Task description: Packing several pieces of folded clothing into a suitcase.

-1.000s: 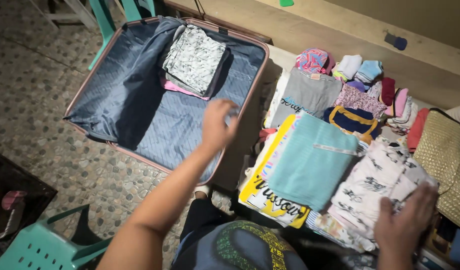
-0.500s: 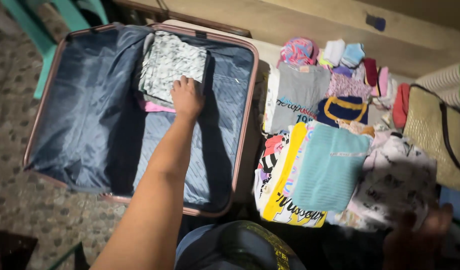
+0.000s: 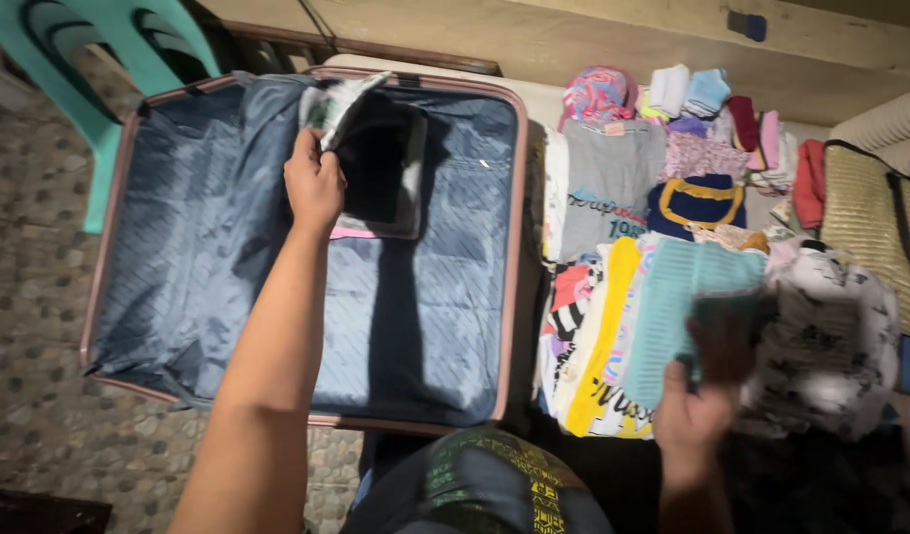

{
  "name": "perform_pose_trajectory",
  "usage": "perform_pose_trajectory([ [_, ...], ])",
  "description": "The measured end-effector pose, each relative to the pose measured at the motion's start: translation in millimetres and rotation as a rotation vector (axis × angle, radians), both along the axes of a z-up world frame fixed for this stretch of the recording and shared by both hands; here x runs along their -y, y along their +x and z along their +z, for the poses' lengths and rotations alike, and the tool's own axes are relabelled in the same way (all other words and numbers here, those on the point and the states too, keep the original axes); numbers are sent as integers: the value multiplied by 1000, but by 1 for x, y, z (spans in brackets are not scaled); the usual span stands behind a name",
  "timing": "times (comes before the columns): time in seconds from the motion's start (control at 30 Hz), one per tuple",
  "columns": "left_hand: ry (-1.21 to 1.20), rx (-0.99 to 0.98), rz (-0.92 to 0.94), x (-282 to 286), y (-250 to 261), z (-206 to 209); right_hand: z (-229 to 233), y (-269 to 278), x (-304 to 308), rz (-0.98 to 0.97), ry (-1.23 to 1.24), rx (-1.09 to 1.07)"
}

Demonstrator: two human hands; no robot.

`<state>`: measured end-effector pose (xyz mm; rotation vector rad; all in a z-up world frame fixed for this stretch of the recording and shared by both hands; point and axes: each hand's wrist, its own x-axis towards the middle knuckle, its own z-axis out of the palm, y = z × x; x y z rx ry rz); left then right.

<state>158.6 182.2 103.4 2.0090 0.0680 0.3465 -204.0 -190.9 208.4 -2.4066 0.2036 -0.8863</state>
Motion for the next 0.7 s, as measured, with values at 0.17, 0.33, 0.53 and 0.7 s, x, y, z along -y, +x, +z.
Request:
perform_pose_trajectory([
  [0.17,-490,-29,-338,-42,1,23,-26,44,-61,173,387,-95],
  [0.33,-791,-201,-696,-56,-45,110,-41,96,-109,486,616,-210],
  [0.53,-1029,-537,-901,-47,-80,96,-146,134,-103,530,1333,-641],
  [0.7,-1232,-602,-900,-12,-119,99,-102,129,-140,1076,1936,-598],
])
